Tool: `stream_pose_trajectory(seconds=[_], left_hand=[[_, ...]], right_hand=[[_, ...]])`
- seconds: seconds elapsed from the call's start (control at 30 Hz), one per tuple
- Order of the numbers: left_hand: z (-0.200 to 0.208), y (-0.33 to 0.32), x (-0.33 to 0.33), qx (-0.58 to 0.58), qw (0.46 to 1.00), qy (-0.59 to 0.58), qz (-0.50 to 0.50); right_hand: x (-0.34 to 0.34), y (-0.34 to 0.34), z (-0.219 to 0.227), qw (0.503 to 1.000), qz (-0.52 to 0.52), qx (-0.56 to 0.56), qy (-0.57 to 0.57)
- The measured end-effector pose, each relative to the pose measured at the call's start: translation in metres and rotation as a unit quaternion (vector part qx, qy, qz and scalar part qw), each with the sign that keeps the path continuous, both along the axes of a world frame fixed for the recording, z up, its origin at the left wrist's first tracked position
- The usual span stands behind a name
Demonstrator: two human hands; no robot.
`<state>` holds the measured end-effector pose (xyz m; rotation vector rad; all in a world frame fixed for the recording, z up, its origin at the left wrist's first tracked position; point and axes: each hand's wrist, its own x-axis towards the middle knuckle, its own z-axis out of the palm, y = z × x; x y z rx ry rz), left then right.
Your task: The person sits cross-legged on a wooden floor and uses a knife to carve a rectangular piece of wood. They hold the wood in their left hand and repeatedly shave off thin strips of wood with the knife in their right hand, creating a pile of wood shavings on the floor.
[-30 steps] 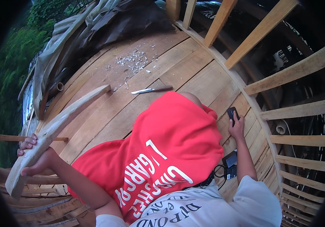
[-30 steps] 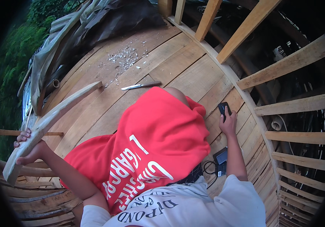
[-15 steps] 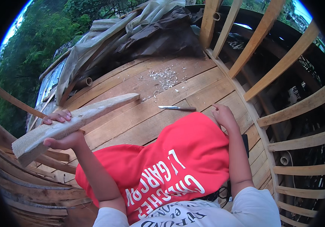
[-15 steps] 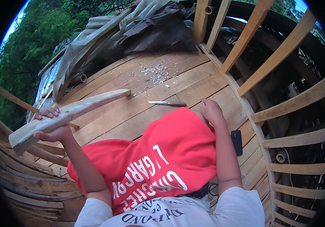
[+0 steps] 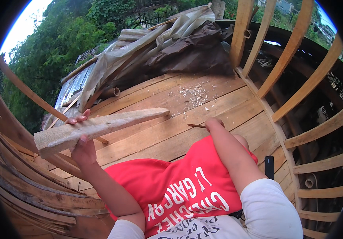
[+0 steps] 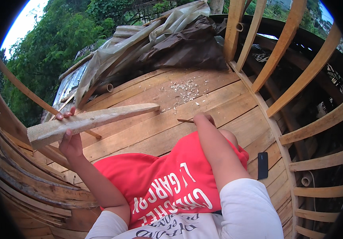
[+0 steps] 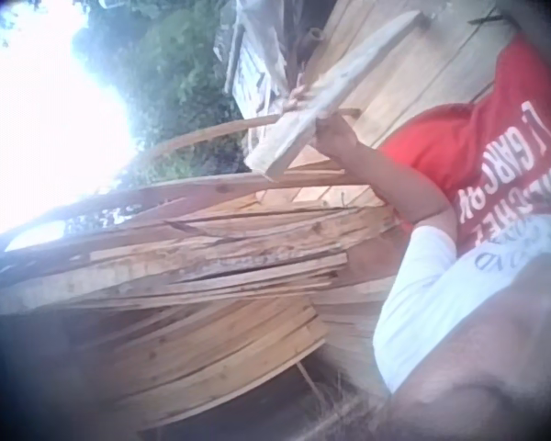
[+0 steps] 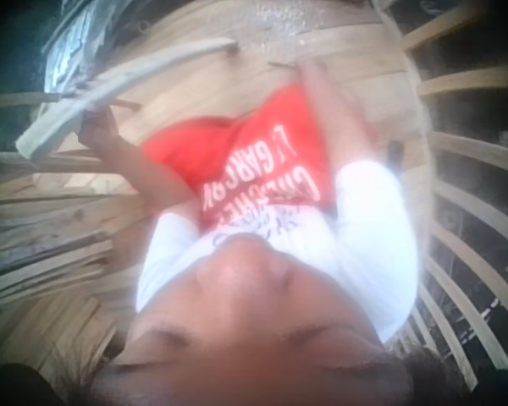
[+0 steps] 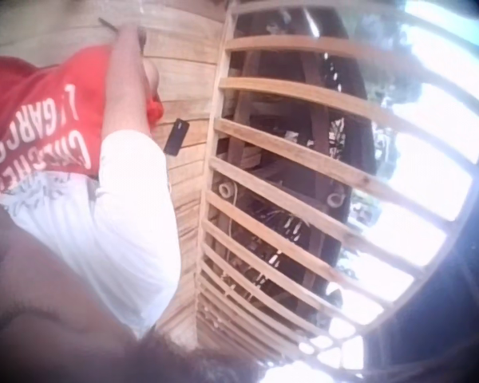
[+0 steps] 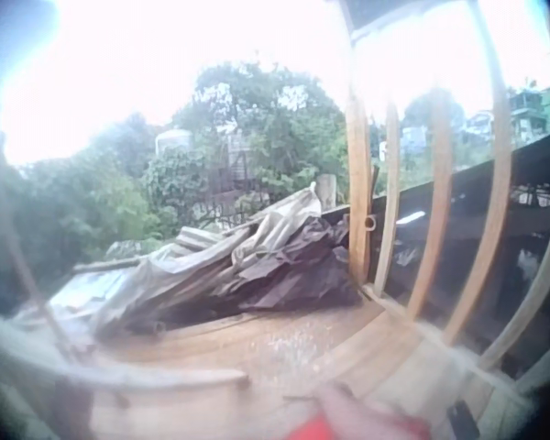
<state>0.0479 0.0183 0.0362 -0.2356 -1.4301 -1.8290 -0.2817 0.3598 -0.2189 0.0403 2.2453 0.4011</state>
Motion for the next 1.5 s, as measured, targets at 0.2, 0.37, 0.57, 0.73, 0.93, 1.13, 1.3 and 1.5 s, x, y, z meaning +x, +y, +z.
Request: stream_pose_trajectory(seconds=[0.2,0.37,0.57,0.73,0.93,1.13,1.3,1.5], left_hand=[[0.001,0.005,-0.006,0.144,0.984,0.104,0.003],[-0.005,-0.001,-0.007,0.1,0.98,0.167,0.046],[-0.045,-0.001,-0.048,0.124,0.97,0.195,0.08],[-0.07,0.011,-0.083,0.098,0.977,0.174,0.069],[-0.073,0.03,-0.091,0.062,0.99,0.111,0.061],[-0.059,0.027,-0.08,0.047,0.998,-0.025,0.039],[-0.052,0.032,-0.057,0.087,0.992,-0.072,-0.054],[-0.025,0.047,-0.057,0.223,0.967,0.064,-0.101]], right_hand=[[-0.012,0.026,0.001,0.987,0.073,-0.099,0.105],[0.005,-0.014,0.035,0.993,0.112,-0.04,0.014],[0.02,-0.037,0.034,0.908,0.219,-0.337,0.121],[0.01,-0.035,0.014,0.903,0.214,-0.338,0.155],[-0.027,-0.011,0.016,0.896,0.007,-0.349,0.275],[-0.016,-0.008,0.01,0.91,0.139,-0.369,0.126],[-0.028,0.0,0.009,0.897,-0.096,-0.312,0.299],[-0.035,-0.008,-0.03,0.93,0.118,-0.281,0.208]])
